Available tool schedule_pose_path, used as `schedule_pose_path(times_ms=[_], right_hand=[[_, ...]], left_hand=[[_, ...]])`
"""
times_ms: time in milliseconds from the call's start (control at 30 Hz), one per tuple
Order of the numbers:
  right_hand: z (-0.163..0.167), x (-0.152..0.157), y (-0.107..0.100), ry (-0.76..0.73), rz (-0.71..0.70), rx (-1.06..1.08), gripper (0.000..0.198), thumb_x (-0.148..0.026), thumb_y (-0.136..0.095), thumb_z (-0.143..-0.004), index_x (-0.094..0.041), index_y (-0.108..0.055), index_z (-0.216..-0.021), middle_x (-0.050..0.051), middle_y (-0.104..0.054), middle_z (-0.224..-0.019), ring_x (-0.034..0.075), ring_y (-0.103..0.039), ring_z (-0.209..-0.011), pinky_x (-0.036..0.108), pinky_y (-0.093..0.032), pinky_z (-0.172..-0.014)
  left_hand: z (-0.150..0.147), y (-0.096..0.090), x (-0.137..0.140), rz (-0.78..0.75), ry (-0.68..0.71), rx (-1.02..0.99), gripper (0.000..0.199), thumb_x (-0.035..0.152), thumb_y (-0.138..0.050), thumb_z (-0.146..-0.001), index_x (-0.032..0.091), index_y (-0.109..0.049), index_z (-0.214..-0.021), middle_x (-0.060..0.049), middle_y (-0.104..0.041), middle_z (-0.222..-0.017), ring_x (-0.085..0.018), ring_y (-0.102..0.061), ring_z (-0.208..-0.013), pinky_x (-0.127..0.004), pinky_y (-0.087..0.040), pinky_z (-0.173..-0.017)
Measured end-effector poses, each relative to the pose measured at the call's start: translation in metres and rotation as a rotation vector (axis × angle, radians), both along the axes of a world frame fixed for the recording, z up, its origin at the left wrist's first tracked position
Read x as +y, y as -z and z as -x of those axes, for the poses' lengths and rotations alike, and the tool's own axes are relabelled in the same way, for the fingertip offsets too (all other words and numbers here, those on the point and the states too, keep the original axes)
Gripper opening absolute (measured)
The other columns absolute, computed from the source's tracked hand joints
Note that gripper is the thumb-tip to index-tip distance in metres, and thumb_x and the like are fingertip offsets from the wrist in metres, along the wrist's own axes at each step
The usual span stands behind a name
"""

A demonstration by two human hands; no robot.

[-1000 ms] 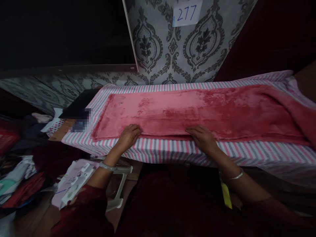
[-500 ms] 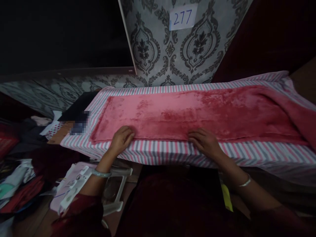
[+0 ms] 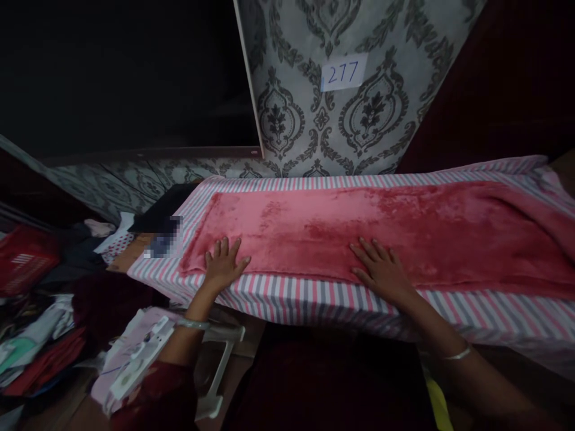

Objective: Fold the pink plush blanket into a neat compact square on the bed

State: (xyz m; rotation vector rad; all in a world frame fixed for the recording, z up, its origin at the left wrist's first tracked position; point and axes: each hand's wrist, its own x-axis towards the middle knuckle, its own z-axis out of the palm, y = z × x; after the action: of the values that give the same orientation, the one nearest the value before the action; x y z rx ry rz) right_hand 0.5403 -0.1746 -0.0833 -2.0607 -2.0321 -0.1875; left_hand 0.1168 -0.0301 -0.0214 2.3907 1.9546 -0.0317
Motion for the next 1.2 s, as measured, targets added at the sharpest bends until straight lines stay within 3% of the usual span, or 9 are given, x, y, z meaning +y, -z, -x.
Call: schedule_pose_path(times_ms=[133, 200, 333, 467, 567, 700, 833, 1033, 1200], right_hand=[[-0.022, 0.019, -0.017, -0.131, 0.043, 0.112, 0.054, -0.055, -0.041, -0.098, -0.028, -0.061, -0.141, 0.011, -0.060, -0.144, 0.034, -0.056, -0.132, 0.055, -0.049, -0.105], [-0.035, 0.042, -0.030, -0.146, 0.014, 0.167, 0.051, -0.050, -0.039, -0.100, -0.024, -0.067, -0.133, 0.012, -0.069, -0.132, 0.031, -0.066, -0.119, 0.049, -0.053, -0.102], [-0.060, 0.103, -0.054, -0.034, -0.049, 0.139, 0.056, -0.048, -0.039, -0.099, -0.016, -0.062, -0.139, 0.016, -0.062, -0.141, 0.033, -0.059, -0.130, 0.049, -0.047, -0.110], [-0.085, 0.156, -0.059, 0.073, -0.031, 0.083, 0.060, -0.049, -0.039, -0.099, -0.017, -0.052, -0.149, 0.017, -0.051, -0.152, 0.035, -0.047, -0.141, 0.054, -0.042, -0.112], [-0.103, 0.175, -0.053, 0.162, 0.020, 0.083, 0.062, -0.051, -0.031, -0.101, -0.020, -0.046, -0.153, 0.016, -0.047, -0.155, 0.037, -0.042, -0.144, 0.061, -0.040, -0.111], [-0.119, 0.178, -0.032, 0.271, 0.077, 0.077, 0.065, -0.056, -0.027, -0.100, -0.024, -0.044, -0.154, 0.013, -0.040, -0.161, 0.039, -0.036, -0.147, 0.068, -0.036, -0.110], [-0.127, 0.173, -0.013, 0.317, 0.060, 0.062, 0.068, -0.060, -0.026, -0.099, -0.026, -0.041, -0.156, 0.009, -0.036, -0.164, 0.037, -0.031, -0.150, 0.066, -0.031, -0.115], [-0.134, 0.174, -0.007, 0.311, 0.047, 0.074, 0.067, -0.063, -0.025, -0.099, -0.031, -0.042, -0.155, 0.008, -0.039, -0.162, 0.037, -0.035, -0.148, 0.066, -0.033, -0.114], [-0.130, 0.174, -0.013, 0.354, 0.146, 0.060, 0.069, -0.062, -0.020, -0.099, -0.031, -0.035, -0.159, 0.004, -0.031, -0.166, 0.035, -0.027, -0.152, 0.063, -0.028, -0.118]], left_hand=[[0.008, -0.010, 0.028, -0.045, 0.085, -0.137, 0.058, 0.055, -0.043, -0.097, 0.020, -0.060, -0.140, -0.017, -0.052, -0.150, -0.036, -0.048, -0.139, -0.053, -0.041, -0.112], [0.002, -0.014, 0.052, -0.126, 0.152, -0.200, 0.053, 0.048, -0.041, -0.098, 0.017, -0.062, -0.136, -0.017, -0.059, -0.143, -0.031, -0.055, -0.133, -0.045, -0.044, -0.111], [-0.026, -0.026, 0.111, -0.143, 0.212, -0.187, 0.057, 0.039, -0.041, -0.098, 0.012, -0.049, -0.148, -0.017, -0.047, -0.154, -0.027, -0.043, -0.145, -0.044, -0.036, -0.118], [-0.051, -0.047, 0.163, -0.055, 0.093, -0.111, 0.063, 0.040, -0.034, -0.100, 0.014, -0.033, -0.157, -0.017, -0.028, -0.164, -0.028, -0.026, -0.153, -0.056, -0.024, -0.122], [-0.054, -0.051, 0.189, -0.040, -0.005, -0.072, 0.063, 0.043, -0.030, -0.101, 0.016, -0.033, -0.157, -0.017, -0.026, -0.165, -0.030, -0.022, -0.154, -0.061, -0.019, -0.122], [-0.043, -0.029, 0.202, -0.079, -0.092, -0.032, 0.062, 0.048, -0.030, -0.100, 0.019, -0.039, -0.155, -0.017, -0.031, -0.164, -0.036, -0.026, -0.152, -0.068, -0.020, -0.118], [-0.032, -0.007, 0.206, -0.163, -0.112, -0.038, 0.067, 0.052, -0.028, -0.099, 0.018, -0.038, -0.156, -0.018, -0.030, -0.164, -0.037, -0.025, -0.152, -0.066, -0.022, -0.118], [-0.032, -0.008, 0.213, -0.102, -0.177, -0.024, 0.071, 0.057, -0.029, -0.098, 0.020, -0.034, -0.158, -0.017, -0.026, -0.166, -0.036, -0.021, -0.154, -0.063, -0.021, -0.119], [-0.037, -0.012, 0.210, -0.100, -0.186, 0.034, 0.069, 0.052, -0.029, -0.099, 0.018, -0.032, -0.159, -0.015, -0.026, -0.166, -0.035, -0.021, -0.154, -0.064, -0.022, -0.119]])
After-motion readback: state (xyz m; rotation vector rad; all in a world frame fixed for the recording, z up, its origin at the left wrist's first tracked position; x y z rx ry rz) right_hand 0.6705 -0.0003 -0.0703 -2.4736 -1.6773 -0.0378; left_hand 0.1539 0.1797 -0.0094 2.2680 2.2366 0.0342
